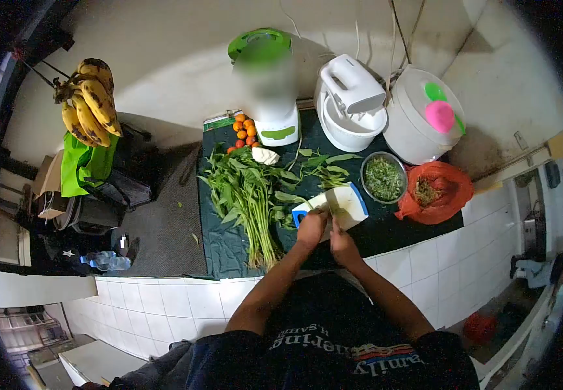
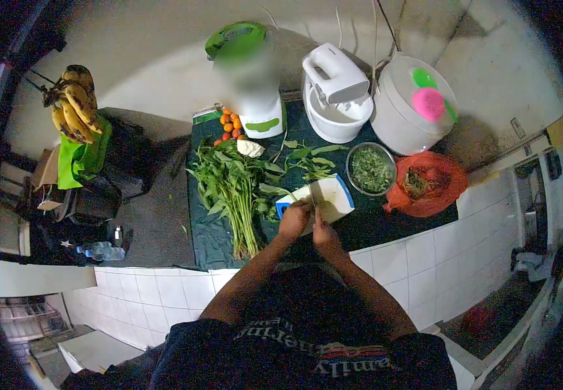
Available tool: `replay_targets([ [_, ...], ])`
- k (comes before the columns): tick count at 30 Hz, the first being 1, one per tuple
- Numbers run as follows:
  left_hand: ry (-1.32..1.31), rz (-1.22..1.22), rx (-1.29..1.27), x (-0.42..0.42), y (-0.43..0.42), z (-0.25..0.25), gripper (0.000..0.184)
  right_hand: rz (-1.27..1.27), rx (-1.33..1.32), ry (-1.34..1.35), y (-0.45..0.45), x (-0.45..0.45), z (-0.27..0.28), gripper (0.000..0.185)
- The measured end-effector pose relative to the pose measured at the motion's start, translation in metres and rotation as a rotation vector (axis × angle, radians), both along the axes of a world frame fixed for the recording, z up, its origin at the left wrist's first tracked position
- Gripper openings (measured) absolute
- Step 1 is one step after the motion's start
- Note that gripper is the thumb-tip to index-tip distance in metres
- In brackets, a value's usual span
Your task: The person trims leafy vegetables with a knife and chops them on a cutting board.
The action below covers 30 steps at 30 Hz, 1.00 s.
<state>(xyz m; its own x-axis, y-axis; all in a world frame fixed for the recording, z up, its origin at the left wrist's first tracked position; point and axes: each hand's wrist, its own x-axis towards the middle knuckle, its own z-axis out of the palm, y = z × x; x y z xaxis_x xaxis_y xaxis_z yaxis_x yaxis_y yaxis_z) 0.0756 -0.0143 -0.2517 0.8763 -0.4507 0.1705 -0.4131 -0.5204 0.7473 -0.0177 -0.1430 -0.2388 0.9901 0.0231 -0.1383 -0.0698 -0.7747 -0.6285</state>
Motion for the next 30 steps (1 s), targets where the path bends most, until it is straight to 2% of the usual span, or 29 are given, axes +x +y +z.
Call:
replay_targets([
  [4, 0.02, 0.004, 0.05, 0.001, 0.003, 0.009, 0.022, -0.079, -0.015, 0.124, 0.003, 0.028, 0.03, 0.064],
  [6, 0.086, -0.061, 0.218, 0.005, 0.006, 0.009, 0.022, -0.036, -0.015, 0.183, 0.003, 0.032, 0.04, 0.064],
  [7, 0.083, -0.059, 0.22, 0.006, 0.007, 0.007, 0.022, -0.034, -0.014, 0.18, 0.004, 0.029, 0.037, 0.064],
  [9, 0.06, -0.057, 0.063, 0.006, 0.006, 0.002, 0.019, -0.047, 0.002, 0.128, 0.005, 0.012, 0.028, 0.063],
  [13, 0.098, -0.017, 0.071, 0.005, 0.004, 0.01, 0.02, -0.079, 0.021, 0.133, 0.008, 0.006, 0.001, 0.063],
  [15, 0.087, -0.035, 0.172, 0.007, 0.004, 0.009, 0.019, -0.077, 0.108, -0.144, 0.008, 0.016, -0.006, 0.069],
  [16, 0.095, -0.033, 0.171, 0.007, 0.003, 0.013, 0.019, -0.075, 0.107, -0.137, 0.007, 0.022, -0.005, 0.069],
  [18, 0.121, -0.032, 0.17, 0.007, 0.003, 0.016, 0.021, -0.069, -0.001, -0.06, 0.005, 0.03, -0.001, 0.069],
  [22, 0.05, -0.054, 0.222, 0.009, 0.004, 0.001, 0.022, -0.075, 0.034, 0.033, 0.006, 0.022, 0.025, 0.069],
  [24, 0.075, -0.05, 0.231, 0.008, 0.004, 0.002, 0.022, -0.117, 0.097, 0.233, 0.009, 0.011, 0.033, 0.064],
  [25, 0.102, -0.047, 0.242, 0.006, 0.004, 0.004, 0.023, -0.117, 0.092, 0.234, 0.009, 0.005, 0.027, 0.064],
  [27, 0.086, -0.041, 0.266, 0.002, 0.004, 0.011, 0.024, -0.091, 0.154, -0.005, 0.008, 0.003, 0.011, 0.064],
  [30, 0.044, -0.034, 0.266, 0.002, 0.002, 0.01, 0.025, -0.05, 0.122, -0.151, 0.001, 0.022, 0.001, 0.07],
])
